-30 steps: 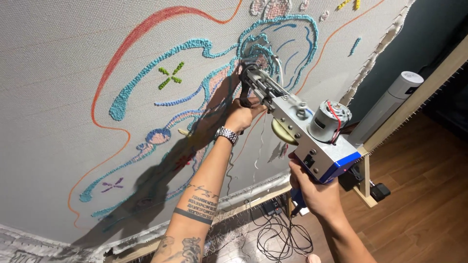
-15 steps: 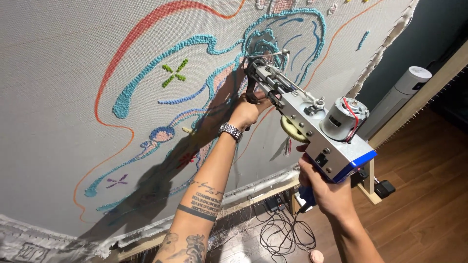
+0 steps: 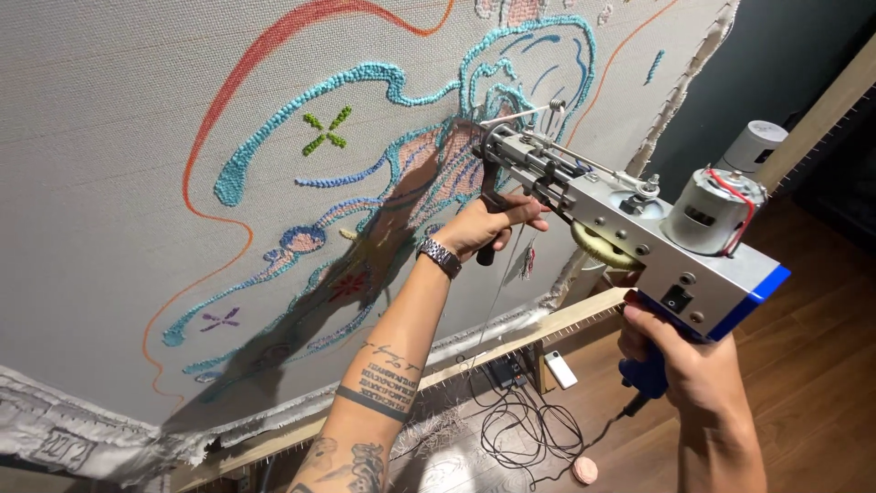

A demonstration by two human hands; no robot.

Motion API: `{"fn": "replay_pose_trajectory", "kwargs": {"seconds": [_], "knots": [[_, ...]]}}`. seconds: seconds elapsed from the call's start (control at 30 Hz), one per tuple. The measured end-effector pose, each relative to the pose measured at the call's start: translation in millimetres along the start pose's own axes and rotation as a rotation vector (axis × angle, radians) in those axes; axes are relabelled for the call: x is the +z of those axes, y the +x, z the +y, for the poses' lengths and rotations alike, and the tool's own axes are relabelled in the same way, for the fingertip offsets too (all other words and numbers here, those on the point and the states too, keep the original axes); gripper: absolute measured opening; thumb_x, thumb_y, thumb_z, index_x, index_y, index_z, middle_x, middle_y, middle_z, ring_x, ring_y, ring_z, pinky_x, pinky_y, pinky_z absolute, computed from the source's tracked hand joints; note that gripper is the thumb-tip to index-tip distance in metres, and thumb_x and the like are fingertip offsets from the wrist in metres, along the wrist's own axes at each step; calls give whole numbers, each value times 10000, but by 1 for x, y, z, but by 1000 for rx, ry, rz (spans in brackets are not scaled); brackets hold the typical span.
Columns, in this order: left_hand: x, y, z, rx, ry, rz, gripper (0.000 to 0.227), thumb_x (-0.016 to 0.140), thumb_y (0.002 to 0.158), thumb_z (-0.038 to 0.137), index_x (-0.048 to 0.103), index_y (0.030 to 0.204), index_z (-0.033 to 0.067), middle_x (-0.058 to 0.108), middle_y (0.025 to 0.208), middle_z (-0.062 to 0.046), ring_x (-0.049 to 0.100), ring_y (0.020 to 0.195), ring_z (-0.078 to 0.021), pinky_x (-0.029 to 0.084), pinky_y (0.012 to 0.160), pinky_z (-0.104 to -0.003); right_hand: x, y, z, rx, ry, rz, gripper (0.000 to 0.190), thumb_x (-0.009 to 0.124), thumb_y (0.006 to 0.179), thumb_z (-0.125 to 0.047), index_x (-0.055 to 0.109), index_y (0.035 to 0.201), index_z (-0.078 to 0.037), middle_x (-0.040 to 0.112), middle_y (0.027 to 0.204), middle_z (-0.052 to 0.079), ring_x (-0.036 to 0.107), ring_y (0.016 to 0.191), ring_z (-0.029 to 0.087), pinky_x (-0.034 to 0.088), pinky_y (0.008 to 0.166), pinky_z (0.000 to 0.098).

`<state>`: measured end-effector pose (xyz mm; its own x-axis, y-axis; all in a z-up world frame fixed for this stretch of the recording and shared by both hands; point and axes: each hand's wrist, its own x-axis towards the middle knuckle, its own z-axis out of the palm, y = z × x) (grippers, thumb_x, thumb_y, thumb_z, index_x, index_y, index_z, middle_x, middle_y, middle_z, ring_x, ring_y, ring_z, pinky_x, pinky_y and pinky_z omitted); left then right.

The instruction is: Using a tufting gun to create a rug on a stretched canvas.

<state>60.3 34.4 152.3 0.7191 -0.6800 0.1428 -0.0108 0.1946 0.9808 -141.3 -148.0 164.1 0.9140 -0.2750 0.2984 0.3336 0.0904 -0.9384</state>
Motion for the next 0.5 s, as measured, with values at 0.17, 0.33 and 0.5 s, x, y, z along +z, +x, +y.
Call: {"fn": "replay_pose_trajectory", "kwargs": {"seconds": [0.17, 0.33, 0.5], "knots": [[8, -5, -1, 22, 4, -12, 401, 633, 779, 326, 642, 992, -14, 696, 864, -106, 362, 376, -35, 290, 348, -154, -4, -12, -7, 0, -29, 22, 115, 596, 747, -2, 536, 845, 1, 487, 551, 67, 448, 417, 153, 387, 384, 261], [17, -7, 7, 32, 64, -28, 452, 611, 781, 365, 649, 1038, -6, 695, 841, -89, 341, 371, -32, 268, 339, -154, -7, -16, -12, -48, -63, 11, 129, 589, 746, -23, 536, 862, -3, 486, 539, 53, 450, 403, 140, 392, 369, 246], [25, -11, 22, 66, 162, -17, 420, 627, 757, 351, 674, 1016, 24, 702, 830, -81, 376, 382, -19, 290, 340, -152, -11, -16, -14, -83, -22, 20, 181, 603, 728, -53, 532, 892, -24, 488, 525, 28, 452, 384, 122, 375, 353, 222]]}}
